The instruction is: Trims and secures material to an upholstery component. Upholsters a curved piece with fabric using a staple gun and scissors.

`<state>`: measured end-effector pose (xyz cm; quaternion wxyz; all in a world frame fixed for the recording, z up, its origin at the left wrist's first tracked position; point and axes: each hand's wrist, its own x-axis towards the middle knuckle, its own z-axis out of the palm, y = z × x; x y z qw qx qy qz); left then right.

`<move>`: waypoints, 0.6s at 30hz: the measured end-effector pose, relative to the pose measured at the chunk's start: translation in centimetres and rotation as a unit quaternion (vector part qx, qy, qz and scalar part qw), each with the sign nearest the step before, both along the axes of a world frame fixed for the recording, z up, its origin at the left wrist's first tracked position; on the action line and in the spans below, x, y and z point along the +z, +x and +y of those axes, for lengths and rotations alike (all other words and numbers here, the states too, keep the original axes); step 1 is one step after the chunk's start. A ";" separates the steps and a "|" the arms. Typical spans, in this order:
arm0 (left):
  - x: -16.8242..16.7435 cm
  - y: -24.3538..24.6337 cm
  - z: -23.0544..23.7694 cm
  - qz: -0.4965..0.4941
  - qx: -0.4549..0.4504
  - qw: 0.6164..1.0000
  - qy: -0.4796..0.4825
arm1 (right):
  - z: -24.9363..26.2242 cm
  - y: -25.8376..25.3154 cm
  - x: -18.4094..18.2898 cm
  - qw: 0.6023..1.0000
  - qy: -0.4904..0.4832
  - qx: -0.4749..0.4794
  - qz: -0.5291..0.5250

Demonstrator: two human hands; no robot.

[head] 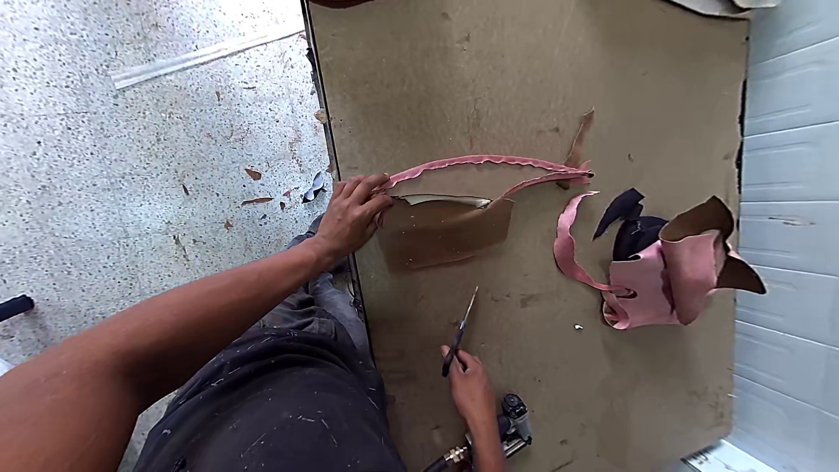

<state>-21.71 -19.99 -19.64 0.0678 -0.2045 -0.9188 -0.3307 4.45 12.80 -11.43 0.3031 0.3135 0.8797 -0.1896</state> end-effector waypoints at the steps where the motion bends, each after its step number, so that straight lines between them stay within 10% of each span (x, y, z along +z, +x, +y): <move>1: -0.2 -0.5 0.0 0.012 0.001 1.000 0.002 | 1.9 0.0 0.2 0.998 -0.015 0.012 -0.068; 4: -0.7 -2.1 -1.2 0.043 -0.021 0.999 0.004 | 3.1 -4.7 2.2 0.989 -0.083 0.071 -0.098; 10: -0.4 -3.9 -2.0 0.065 -0.060 0.996 -0.016 | -9.8 -28.2 5.2 0.918 -0.047 0.341 0.197; 18: -0.3 -3.9 -1.7 0.029 -0.058 0.995 0.070 | -16.1 -39.6 0.4 0.856 0.064 0.512 0.016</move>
